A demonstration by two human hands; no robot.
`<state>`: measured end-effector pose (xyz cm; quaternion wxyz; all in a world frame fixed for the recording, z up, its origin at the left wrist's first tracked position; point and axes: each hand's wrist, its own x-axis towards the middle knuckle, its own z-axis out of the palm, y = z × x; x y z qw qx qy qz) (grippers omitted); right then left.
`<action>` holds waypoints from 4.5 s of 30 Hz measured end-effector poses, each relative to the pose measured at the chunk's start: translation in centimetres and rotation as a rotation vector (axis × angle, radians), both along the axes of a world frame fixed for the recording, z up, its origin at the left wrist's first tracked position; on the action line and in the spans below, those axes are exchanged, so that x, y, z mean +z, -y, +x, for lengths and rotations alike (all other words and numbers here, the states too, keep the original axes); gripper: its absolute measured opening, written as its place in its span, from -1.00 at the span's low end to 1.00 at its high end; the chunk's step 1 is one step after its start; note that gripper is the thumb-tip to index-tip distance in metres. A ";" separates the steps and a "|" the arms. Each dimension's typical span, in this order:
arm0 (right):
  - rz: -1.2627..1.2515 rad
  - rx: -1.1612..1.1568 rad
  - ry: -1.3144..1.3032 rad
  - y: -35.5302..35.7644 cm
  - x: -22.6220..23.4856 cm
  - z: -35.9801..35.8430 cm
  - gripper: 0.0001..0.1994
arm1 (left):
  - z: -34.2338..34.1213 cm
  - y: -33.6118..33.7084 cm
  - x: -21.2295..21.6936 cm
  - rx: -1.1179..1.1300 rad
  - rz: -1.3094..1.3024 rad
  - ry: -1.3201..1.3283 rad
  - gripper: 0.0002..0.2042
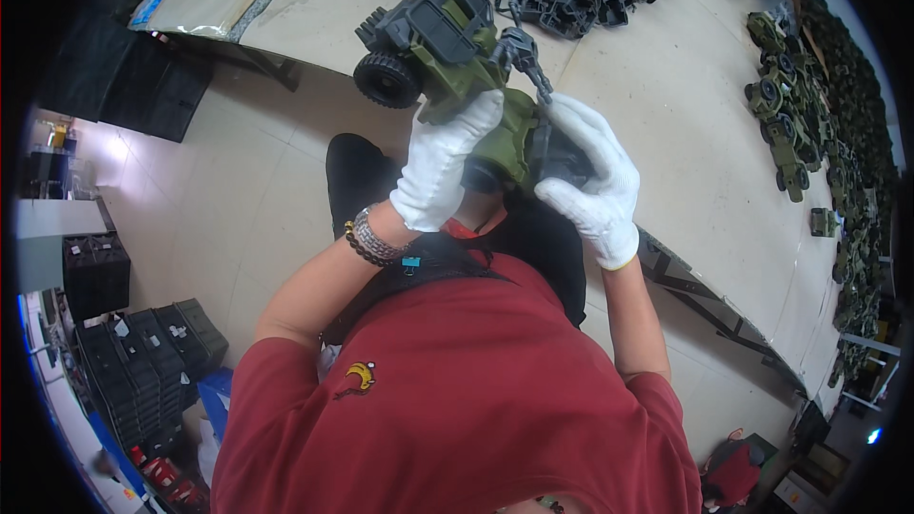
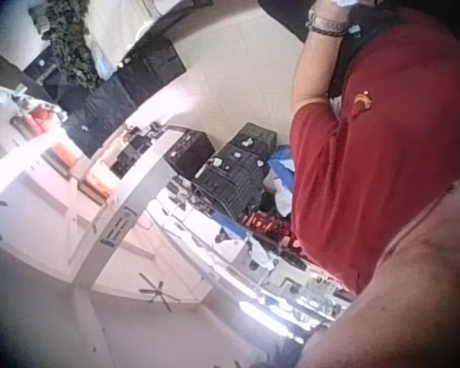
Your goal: Sorting and assembling toy military truck components on a factory workbench.
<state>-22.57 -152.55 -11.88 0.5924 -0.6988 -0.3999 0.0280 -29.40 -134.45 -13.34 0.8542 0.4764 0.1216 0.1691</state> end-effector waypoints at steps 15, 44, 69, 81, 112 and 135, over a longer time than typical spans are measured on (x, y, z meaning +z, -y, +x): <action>-0.133 0.031 0.434 0.3 0.0 0.0 -0.46 | -0.3 0.5 1.2 0.015 0.129 -0.028 -0.64; -0.422 -0.341 0.560 2.0 0.1 -0.1 -0.21 | -2.6 -9.8 4.2 -0.092 -0.372 -0.483 -0.41; -1.193 -0.944 0.232 20.1 1.9 25.7 -0.33 | -0.5 -8.0 1.4 -0.105 0.294 -0.227 -0.65; 0.019 -0.551 -0.431 12.1 2.5 5.9 -0.48 | 1.7 1.8 1.2 -0.789 0.295 -0.143 -0.34; -0.438 -0.512 0.179 12.5 -4.9 16.8 -0.65 | 6.0 -2.7 -1.5 -0.303 -0.398 -0.179 -0.64; -0.597 -0.664 0.229 6.1 -2.8 9.3 -0.42 | 7.1 1.1 -1.5 -0.250 -0.114 -0.111 -0.52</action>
